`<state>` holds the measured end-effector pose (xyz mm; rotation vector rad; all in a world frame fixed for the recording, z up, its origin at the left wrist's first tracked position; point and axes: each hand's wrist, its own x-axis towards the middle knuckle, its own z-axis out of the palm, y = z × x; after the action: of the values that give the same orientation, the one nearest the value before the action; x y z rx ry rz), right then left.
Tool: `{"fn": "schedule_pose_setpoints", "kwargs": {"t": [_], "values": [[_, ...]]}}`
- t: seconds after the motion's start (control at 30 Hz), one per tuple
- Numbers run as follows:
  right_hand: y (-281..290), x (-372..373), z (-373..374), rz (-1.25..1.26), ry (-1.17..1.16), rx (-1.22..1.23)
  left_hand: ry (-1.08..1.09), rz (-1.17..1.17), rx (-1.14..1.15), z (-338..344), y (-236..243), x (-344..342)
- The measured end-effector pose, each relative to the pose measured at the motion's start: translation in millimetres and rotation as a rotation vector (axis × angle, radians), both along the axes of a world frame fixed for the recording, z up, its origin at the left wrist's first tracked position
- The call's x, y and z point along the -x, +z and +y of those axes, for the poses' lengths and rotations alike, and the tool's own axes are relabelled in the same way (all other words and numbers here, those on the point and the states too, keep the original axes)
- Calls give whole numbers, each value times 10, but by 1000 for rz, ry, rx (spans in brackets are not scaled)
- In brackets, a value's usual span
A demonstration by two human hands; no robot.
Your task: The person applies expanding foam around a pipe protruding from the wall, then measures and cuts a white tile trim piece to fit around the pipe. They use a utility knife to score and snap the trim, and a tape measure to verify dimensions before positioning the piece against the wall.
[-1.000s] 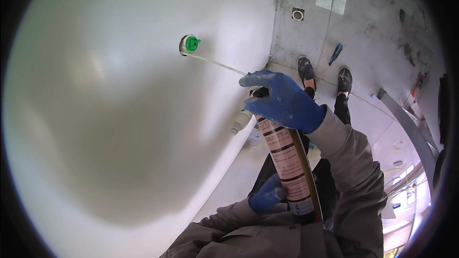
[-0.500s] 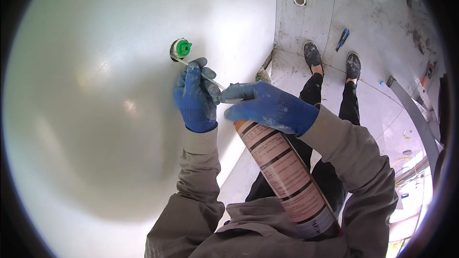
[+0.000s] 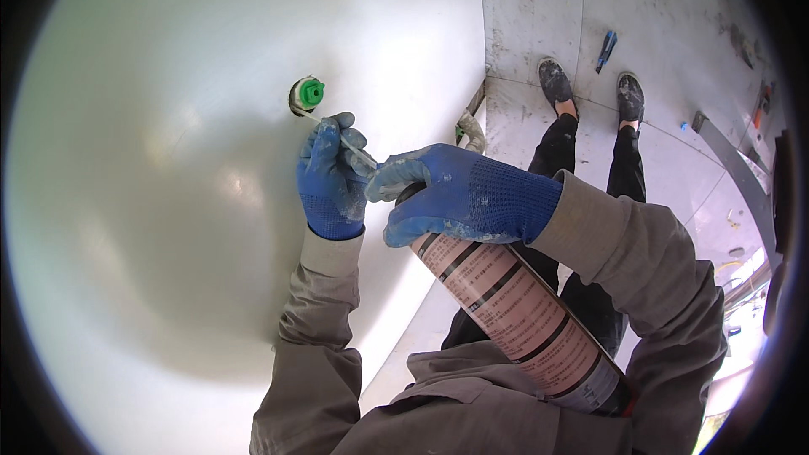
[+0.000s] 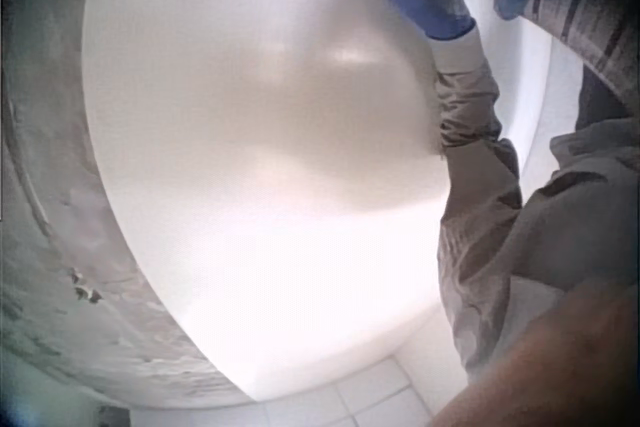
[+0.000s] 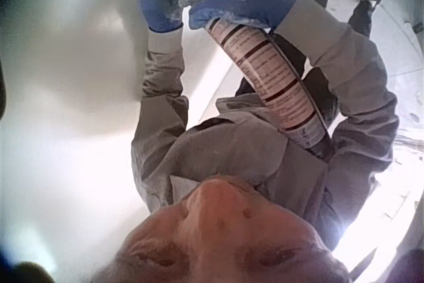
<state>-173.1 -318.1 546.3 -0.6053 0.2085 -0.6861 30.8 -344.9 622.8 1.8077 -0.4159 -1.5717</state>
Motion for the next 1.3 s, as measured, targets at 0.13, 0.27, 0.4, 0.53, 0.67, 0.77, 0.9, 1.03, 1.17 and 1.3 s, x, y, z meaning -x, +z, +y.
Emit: {"fn": "schedule_pose_setpoints", "kwargs": {"t": [0.13, 0.27, 0.4, 0.53, 0.67, 0.77, 0.9, 1.03, 1.17, 1.3], "values": [[58, 57, -57, 2, 105, -99, -7, -50, 5, 0, 16, 48], [89, -9, -34, -35, 93, -178, -19, -53, 23, -24, 22, 39], [115, -2, -66, -15, 158, -229, -20, -57, 28, -13, 11, 6], [59, -62, 10, -24, 65, -164, -30, -55, 35, -29, 15, 38], [65, -26, -70, -40, 197, -274, -22, -23, 46, -38, 28, 53], [72, -26, -84, -72, 231, -295, -20, -6, 45, -43, 34, 52], [65, -15, -96, -81, 187, -290, 39, -71, 8, -68, 42, 61], [91, -78, -19, -155, 213, -467, -12, -110, 38, -108, 65, 105], [185, -26, -176, -22, 253, -298, -23, -92, 46, -122, 81, 128], [175, -36, -121, -61, 215, -301, -46, -82, 62, -132, 86, 145]]}}
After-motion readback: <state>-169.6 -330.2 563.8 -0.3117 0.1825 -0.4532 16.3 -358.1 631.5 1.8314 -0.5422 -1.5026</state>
